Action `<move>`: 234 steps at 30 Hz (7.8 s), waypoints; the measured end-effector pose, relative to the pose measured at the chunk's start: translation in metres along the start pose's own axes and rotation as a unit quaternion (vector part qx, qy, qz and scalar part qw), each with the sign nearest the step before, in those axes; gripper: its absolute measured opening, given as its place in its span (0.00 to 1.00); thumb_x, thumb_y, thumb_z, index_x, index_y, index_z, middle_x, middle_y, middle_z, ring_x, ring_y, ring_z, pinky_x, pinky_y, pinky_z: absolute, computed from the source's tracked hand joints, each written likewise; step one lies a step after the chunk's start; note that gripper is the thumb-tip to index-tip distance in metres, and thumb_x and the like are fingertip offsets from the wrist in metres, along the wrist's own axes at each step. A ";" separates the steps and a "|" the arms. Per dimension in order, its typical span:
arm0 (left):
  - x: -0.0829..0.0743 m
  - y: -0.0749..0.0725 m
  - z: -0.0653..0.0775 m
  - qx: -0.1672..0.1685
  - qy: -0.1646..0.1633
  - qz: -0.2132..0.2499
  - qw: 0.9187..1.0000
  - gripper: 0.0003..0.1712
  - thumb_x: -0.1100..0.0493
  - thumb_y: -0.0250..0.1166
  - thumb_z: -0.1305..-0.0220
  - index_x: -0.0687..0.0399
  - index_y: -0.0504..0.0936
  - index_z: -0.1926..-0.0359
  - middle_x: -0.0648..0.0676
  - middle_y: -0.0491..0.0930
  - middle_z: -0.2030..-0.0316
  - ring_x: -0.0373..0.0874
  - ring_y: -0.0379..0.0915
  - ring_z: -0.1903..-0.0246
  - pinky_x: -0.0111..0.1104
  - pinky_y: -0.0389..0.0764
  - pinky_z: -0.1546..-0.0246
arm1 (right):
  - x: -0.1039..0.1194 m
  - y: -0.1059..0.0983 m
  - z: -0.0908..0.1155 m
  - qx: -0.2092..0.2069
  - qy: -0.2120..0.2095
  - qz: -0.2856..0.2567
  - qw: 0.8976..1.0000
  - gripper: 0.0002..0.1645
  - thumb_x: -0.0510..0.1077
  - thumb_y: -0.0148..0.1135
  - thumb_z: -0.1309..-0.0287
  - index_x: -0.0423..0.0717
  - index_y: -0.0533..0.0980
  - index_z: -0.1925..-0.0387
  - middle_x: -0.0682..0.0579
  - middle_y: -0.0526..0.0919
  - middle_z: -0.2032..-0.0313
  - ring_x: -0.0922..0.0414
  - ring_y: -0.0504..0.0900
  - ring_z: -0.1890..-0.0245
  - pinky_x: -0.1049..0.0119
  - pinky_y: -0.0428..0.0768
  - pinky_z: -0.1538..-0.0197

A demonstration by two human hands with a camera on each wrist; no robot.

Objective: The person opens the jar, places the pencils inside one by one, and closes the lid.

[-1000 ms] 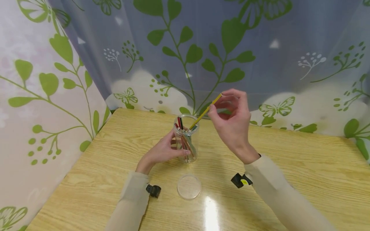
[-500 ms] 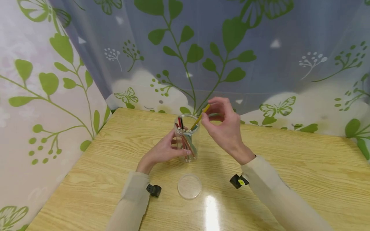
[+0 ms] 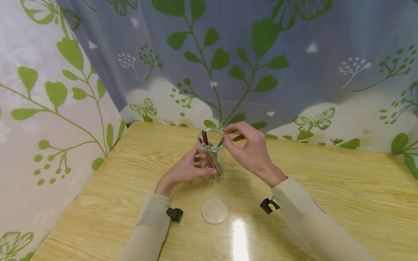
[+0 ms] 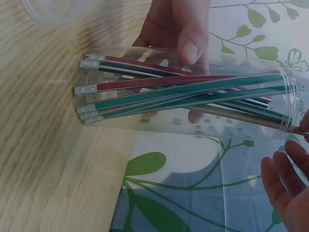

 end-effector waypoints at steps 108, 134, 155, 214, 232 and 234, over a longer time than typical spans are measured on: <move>0.005 -0.001 -0.001 -0.008 -0.013 -0.018 1.000 0.48 0.55 0.77 0.40 0.35 0.61 0.25 0.53 0.74 0.37 0.53 0.73 0.37 0.46 0.81 0.38 | -0.001 0.073 0.142 0.450 0.016 0.137 0.882 0.25 0.60 0.74 0.45 0.59 0.82 0.47 0.53 0.81 0.40 0.53 0.79 0.42 0.53 0.83 0.40; 0.003 0.001 0.000 0.001 -0.015 -0.009 1.000 0.47 0.55 0.76 0.40 0.35 0.61 0.25 0.53 0.74 0.38 0.54 0.73 0.37 0.47 0.82 0.39 | -0.020 0.012 0.123 0.300 0.056 0.017 0.952 0.22 0.46 0.79 0.49 0.54 0.81 0.51 0.49 0.78 0.44 0.54 0.81 0.48 0.61 0.85 0.52; 0.007 -0.001 -0.002 -0.007 -0.014 -0.015 1.000 0.51 0.54 0.77 0.41 0.28 0.57 0.23 0.52 0.74 0.37 0.54 0.73 0.37 0.47 0.80 0.36 | -0.016 -0.044 0.070 0.132 -0.017 0.017 0.991 0.30 0.35 0.81 0.61 0.51 0.83 0.51 0.46 0.82 0.46 0.57 0.82 0.54 0.74 0.82 0.58; 0.003 0.002 -0.001 0.013 -0.007 0.010 1.000 0.56 0.56 0.75 0.38 0.34 0.50 0.19 0.53 0.68 0.31 0.56 0.70 0.34 0.48 0.79 0.35 | -0.003 0.010 -0.004 0.144 0.010 -0.013 0.989 0.25 0.44 0.80 0.47 0.43 0.83 0.48 0.45 0.81 0.42 0.51 0.83 0.44 0.60 0.87 0.53; 0.005 0.000 -0.001 0.012 -0.010 0.007 1.000 0.56 0.54 0.75 0.38 0.28 0.48 0.20 0.50 0.66 0.30 0.55 0.70 0.35 0.50 0.79 0.36 | -0.006 0.016 -0.004 0.160 0.022 -0.009 0.987 0.26 0.46 0.78 0.45 0.44 0.83 0.45 0.46 0.80 0.40 0.52 0.83 0.45 0.57 0.88 0.53; 0.005 0.001 -0.001 0.014 -0.011 0.008 1.000 0.57 0.53 0.75 0.38 0.29 0.47 0.19 0.50 0.66 0.30 0.55 0.70 0.35 0.50 0.79 0.35 | -0.007 0.015 -0.003 0.159 0.026 -0.009 0.987 0.25 0.46 0.78 0.45 0.45 0.83 0.45 0.46 0.81 0.39 0.52 0.83 0.44 0.57 0.88 0.53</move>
Point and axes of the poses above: each hand's wrist, its own z-axis away from the middle knuckle, its own y-axis out of the palm, x = y × z, the point moved 8 cm from there along -z, towards the middle knuckle
